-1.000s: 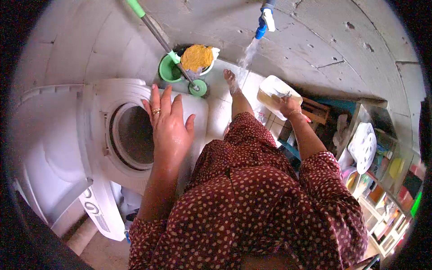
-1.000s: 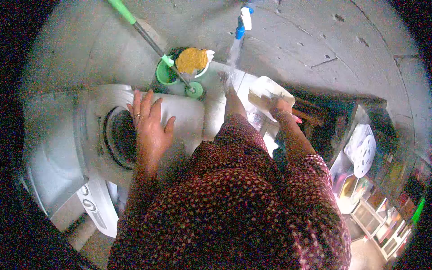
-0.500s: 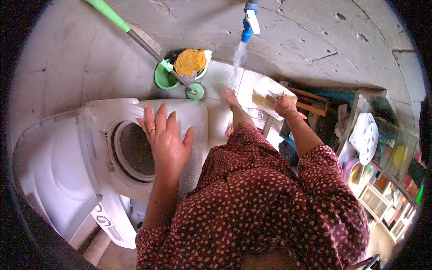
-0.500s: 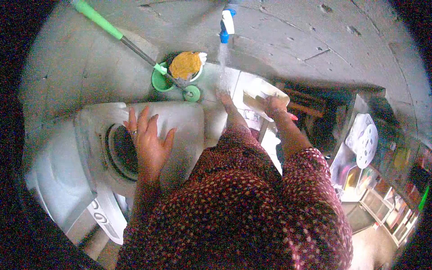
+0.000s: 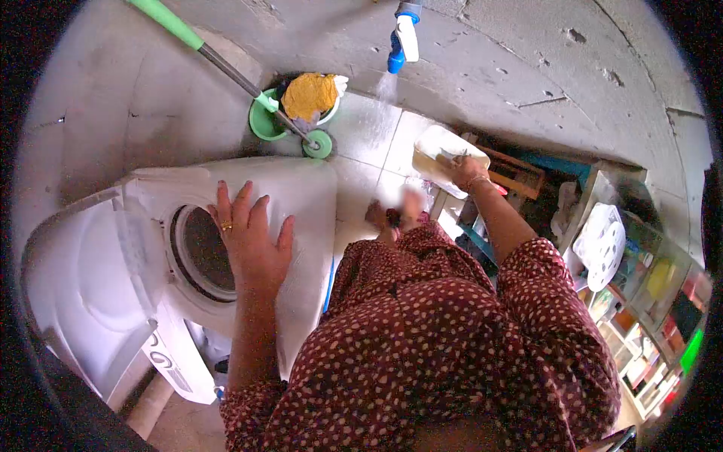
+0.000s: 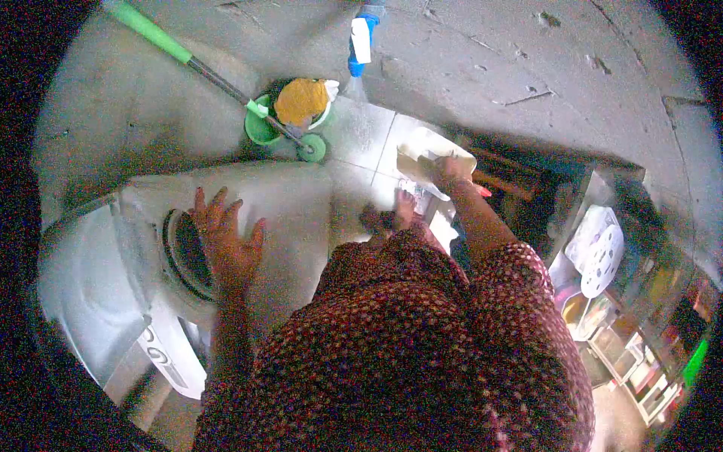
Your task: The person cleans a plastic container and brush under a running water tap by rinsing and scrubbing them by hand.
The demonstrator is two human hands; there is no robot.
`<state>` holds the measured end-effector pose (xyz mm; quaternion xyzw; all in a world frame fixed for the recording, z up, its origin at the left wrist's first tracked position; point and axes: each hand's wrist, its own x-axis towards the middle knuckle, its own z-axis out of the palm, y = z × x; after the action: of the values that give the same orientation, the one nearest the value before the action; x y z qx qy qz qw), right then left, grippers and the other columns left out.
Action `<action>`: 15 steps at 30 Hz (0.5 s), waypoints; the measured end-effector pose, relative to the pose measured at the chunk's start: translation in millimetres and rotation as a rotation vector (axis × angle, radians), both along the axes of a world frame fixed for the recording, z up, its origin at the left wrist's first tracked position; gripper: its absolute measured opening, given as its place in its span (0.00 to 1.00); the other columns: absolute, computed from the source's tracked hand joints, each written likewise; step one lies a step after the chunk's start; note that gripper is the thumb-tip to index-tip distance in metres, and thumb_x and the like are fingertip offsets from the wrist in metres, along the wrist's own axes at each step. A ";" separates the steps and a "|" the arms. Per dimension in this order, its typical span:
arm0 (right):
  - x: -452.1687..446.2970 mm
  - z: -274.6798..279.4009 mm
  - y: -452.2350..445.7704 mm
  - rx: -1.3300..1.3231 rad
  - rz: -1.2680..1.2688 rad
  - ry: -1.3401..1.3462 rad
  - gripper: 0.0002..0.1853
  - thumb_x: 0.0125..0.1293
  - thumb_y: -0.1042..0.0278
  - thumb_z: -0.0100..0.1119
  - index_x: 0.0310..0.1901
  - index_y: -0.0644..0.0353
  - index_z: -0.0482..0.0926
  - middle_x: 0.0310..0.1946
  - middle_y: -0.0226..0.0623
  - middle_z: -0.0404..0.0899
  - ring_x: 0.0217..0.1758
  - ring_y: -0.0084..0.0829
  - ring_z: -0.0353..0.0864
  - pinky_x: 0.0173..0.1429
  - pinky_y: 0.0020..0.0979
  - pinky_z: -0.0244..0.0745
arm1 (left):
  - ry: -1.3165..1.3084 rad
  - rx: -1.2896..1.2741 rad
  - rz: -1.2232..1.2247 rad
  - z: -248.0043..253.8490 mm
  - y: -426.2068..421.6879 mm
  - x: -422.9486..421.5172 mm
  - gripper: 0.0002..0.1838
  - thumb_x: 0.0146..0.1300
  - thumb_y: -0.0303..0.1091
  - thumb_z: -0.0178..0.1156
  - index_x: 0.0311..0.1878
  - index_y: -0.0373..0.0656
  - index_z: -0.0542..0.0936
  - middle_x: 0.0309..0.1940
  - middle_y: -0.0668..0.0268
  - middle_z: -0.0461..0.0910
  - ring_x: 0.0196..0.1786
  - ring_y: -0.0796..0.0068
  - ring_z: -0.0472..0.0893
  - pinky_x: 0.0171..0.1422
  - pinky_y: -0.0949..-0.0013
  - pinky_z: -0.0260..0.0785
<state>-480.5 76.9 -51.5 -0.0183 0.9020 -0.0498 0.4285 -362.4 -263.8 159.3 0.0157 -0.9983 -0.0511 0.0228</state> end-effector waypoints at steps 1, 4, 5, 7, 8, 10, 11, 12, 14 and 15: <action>2.6 -21.1 9.8 -0.028 0.091 0.101 0.25 0.58 0.44 0.46 0.47 0.56 0.75 0.43 0.48 0.76 0.49 0.41 0.75 0.51 0.37 0.69 | 0.009 -0.001 -0.007 -1.8 -2.2 0.4 0.18 0.48 0.36 0.61 0.39 0.33 0.74 0.54 0.55 0.64 0.66 0.48 0.51 0.66 0.40 0.38; 2.4 0.1 12.4 -0.092 0.079 0.228 0.29 0.59 0.39 0.40 0.46 0.56 0.76 0.40 0.48 0.77 0.48 0.41 0.75 0.52 0.36 0.68 | 0.009 0.003 0.007 -2.5 -2.4 0.4 0.18 0.47 0.36 0.61 0.39 0.34 0.75 0.54 0.56 0.64 0.66 0.49 0.51 0.66 0.40 0.39; -2.8 0.0 12.6 -0.059 0.103 0.216 0.30 0.59 0.38 0.39 0.46 0.56 0.76 0.40 0.48 0.77 0.48 0.41 0.75 0.51 0.36 0.68 | 0.003 0.001 0.018 -1.4 -1.3 0.5 0.18 0.47 0.37 0.62 0.38 0.34 0.75 0.54 0.56 0.64 0.66 0.50 0.51 0.66 0.40 0.39; -11.1 -2.5 9.7 0.000 0.145 0.190 0.31 0.59 0.37 0.37 0.45 0.57 0.77 0.40 0.48 0.77 0.48 0.41 0.75 0.51 0.36 0.67 | 0.010 0.008 0.029 1.0 1.4 0.9 0.18 0.47 0.37 0.62 0.38 0.34 0.75 0.54 0.56 0.64 0.66 0.50 0.51 0.66 0.40 0.39; -13.0 7.9 8.9 -0.039 0.144 0.203 0.31 0.59 0.37 0.37 0.44 0.57 0.77 0.39 0.47 0.78 0.46 0.42 0.76 0.50 0.36 0.68 | 0.014 0.012 0.032 2.2 2.2 0.8 0.18 0.47 0.37 0.62 0.38 0.35 0.75 0.54 0.56 0.64 0.66 0.50 0.51 0.66 0.41 0.39; -18.8 1.7 13.4 -0.083 0.061 0.189 0.31 0.58 0.36 0.38 0.43 0.57 0.78 0.36 0.46 0.78 0.42 0.42 0.78 0.47 0.36 0.69 | 0.031 0.003 0.032 0.5 1.4 1.1 0.18 0.46 0.37 0.62 0.38 0.35 0.75 0.54 0.56 0.64 0.66 0.50 0.51 0.66 0.41 0.39; -22.4 -12.7 18.5 -0.090 -0.021 0.163 0.31 0.58 0.36 0.39 0.42 0.57 0.78 0.35 0.46 0.79 0.40 0.42 0.79 0.47 0.36 0.70 | 0.040 -0.001 0.031 -0.2 1.6 1.2 0.18 0.46 0.37 0.63 0.38 0.35 0.75 0.54 0.56 0.64 0.66 0.50 0.51 0.66 0.41 0.39; -25.4 -22.9 22.2 -0.091 0.026 0.211 0.31 0.57 0.35 0.40 0.42 0.57 0.78 0.33 0.45 0.79 0.39 0.41 0.79 0.46 0.36 0.70 | 0.042 0.004 0.038 0.3 2.7 0.9 0.18 0.45 0.37 0.63 0.37 0.35 0.75 0.54 0.56 0.65 0.66 0.50 0.51 0.66 0.41 0.40; -28.1 -27.9 23.3 -0.096 0.113 0.304 0.31 0.56 0.34 0.41 0.41 0.57 0.79 0.29 0.43 0.80 0.37 0.39 0.80 0.44 0.35 0.71 | 0.042 0.014 0.045 1.8 3.9 0.8 0.17 0.45 0.36 0.63 0.37 0.35 0.75 0.54 0.56 0.65 0.66 0.51 0.51 0.66 0.41 0.40; -30.4 -22.3 21.6 -0.103 0.072 0.263 0.31 0.56 0.35 0.42 0.41 0.57 0.79 0.28 0.43 0.80 0.37 0.38 0.80 0.44 0.35 0.72 | 0.044 0.014 0.048 1.6 3.8 1.0 0.17 0.44 0.36 0.63 0.37 0.35 0.75 0.53 0.56 0.65 0.66 0.51 0.52 0.67 0.42 0.40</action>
<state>-510.9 98.4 -73.9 -0.0787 0.9453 -0.0779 0.3067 -361.3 -260.0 160.9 0.0387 -0.9965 -0.0576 0.0461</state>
